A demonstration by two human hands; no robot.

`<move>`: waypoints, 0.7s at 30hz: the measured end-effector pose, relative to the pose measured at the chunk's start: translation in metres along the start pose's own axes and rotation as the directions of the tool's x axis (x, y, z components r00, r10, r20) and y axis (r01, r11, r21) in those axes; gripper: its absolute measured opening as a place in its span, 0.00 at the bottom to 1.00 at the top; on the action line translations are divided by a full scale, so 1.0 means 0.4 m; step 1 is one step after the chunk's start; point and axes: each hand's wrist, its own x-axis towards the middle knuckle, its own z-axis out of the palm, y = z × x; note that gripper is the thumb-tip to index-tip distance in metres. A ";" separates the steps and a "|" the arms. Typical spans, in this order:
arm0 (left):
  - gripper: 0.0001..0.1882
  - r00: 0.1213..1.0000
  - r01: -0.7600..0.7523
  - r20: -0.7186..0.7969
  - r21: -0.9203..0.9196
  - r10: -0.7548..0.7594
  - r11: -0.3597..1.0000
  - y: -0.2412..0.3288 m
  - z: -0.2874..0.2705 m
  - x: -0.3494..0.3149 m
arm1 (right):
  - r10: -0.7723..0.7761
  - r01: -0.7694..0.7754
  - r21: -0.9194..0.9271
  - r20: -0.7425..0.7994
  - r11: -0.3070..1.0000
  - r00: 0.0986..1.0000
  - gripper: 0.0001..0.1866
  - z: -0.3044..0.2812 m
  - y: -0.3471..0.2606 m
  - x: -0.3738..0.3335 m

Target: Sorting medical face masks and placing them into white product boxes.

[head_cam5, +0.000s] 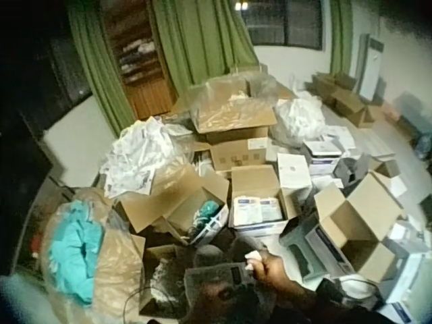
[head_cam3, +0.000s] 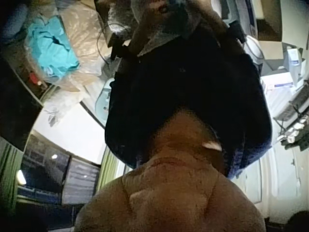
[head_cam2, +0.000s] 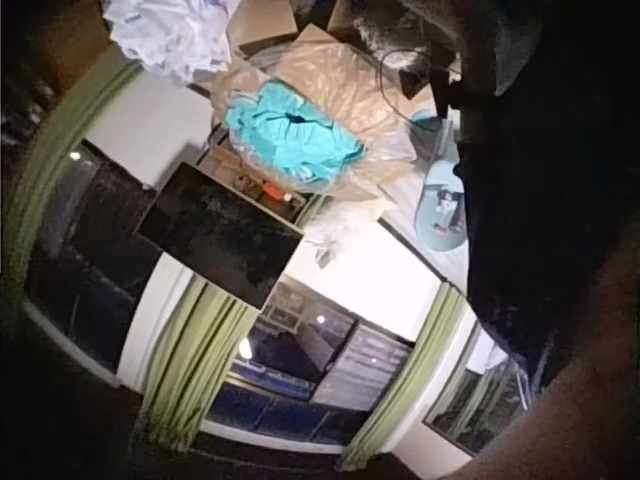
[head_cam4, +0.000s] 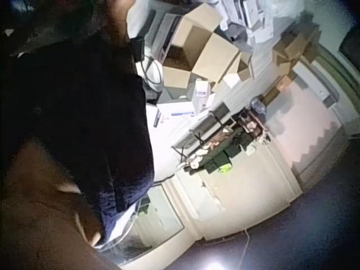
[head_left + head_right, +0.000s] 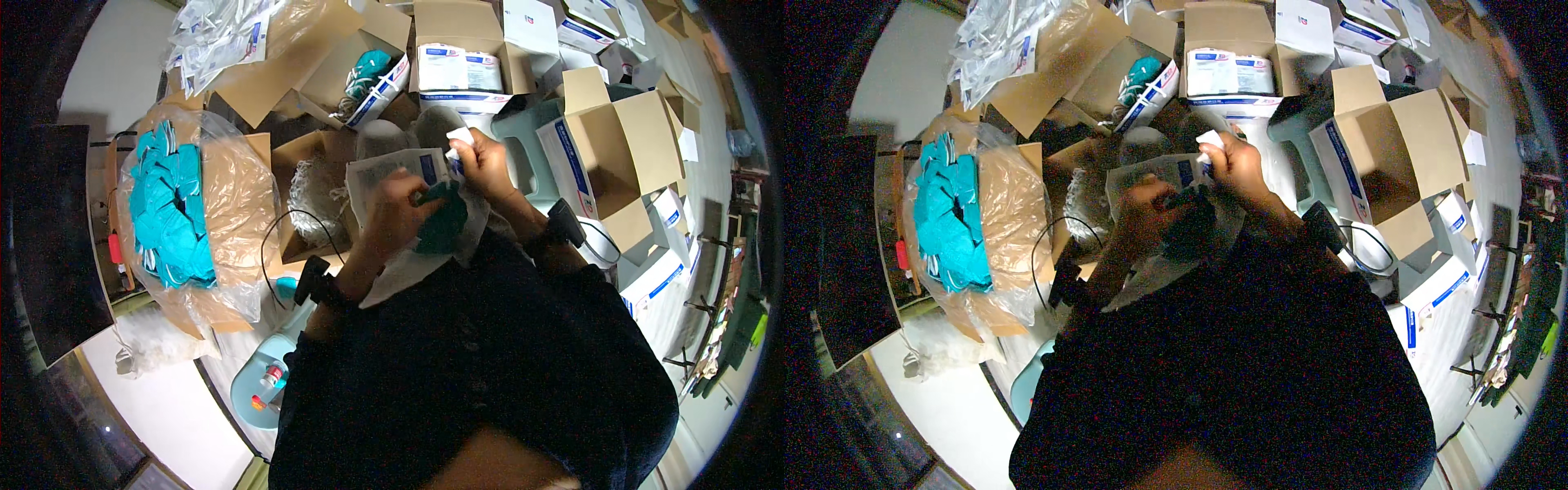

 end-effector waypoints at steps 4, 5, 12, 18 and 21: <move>0.12 0.949 -0.235 -0.237 -0.087 0.209 0.968 -0.029 -0.031 0.004 | -0.057 0.039 -0.156 -0.114 0.987 0.992 0.14 -0.023 0.000 0.009; 0.10 0.958 -0.071 -0.285 -0.153 0.025 0.986 -0.048 -0.057 -0.002 | 0.028 -0.044 -0.196 -0.084 0.980 0.996 0.14 -0.051 -0.001 0.008; 0.10 0.767 0.121 -0.469 -0.565 -0.438 0.816 -0.132 -0.218 0.123 | 0.213 -0.199 -0.149 0.080 0.969 0.974 0.16 -0.124 0.031 -0.017; 0.23 0.833 0.134 -0.553 0.220 0.011 0.966 -0.228 -0.220 0.251 | 0.072 -0.074 -0.007 0.334 0.997 0.940 0.14 -0.084 -0.005 -0.019; 0.27 0.997 0.081 -0.018 0.167 -0.079 0.983 -0.197 -0.100 0.240 | 0.043 0.061 -0.257 0.380 0.964 0.924 0.13 -0.086 0.031 -0.031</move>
